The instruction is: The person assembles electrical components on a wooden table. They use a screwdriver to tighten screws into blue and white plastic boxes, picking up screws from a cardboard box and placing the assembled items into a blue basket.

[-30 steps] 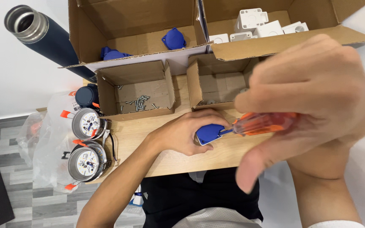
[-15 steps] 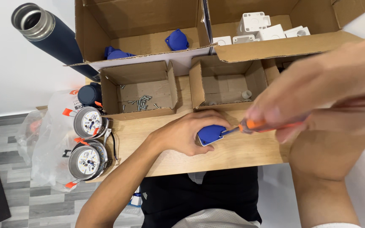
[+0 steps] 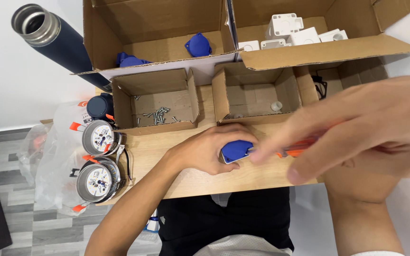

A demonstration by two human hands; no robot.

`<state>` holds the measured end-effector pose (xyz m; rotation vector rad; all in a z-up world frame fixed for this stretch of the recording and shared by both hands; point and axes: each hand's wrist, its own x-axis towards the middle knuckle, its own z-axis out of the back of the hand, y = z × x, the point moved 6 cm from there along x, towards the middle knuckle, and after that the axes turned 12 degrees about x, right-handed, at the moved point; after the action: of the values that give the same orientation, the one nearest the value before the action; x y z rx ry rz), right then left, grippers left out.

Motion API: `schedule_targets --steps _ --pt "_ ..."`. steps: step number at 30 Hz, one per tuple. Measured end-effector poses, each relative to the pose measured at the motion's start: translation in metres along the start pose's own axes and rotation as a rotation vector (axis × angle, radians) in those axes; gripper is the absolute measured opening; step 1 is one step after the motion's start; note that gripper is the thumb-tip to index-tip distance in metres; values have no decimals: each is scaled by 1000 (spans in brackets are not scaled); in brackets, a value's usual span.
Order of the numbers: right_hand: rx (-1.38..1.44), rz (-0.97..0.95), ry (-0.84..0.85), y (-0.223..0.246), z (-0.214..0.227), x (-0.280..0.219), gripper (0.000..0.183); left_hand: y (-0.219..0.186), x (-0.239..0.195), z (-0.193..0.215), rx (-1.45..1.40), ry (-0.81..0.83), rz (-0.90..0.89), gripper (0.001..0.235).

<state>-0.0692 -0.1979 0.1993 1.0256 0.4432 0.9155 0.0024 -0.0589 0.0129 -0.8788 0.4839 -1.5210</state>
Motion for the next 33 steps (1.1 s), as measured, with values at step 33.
schedule_targets --steps 33 --pt "142 -627 -598 -103 -36 -18 39 23 -9 -17 136 -53 40 74"
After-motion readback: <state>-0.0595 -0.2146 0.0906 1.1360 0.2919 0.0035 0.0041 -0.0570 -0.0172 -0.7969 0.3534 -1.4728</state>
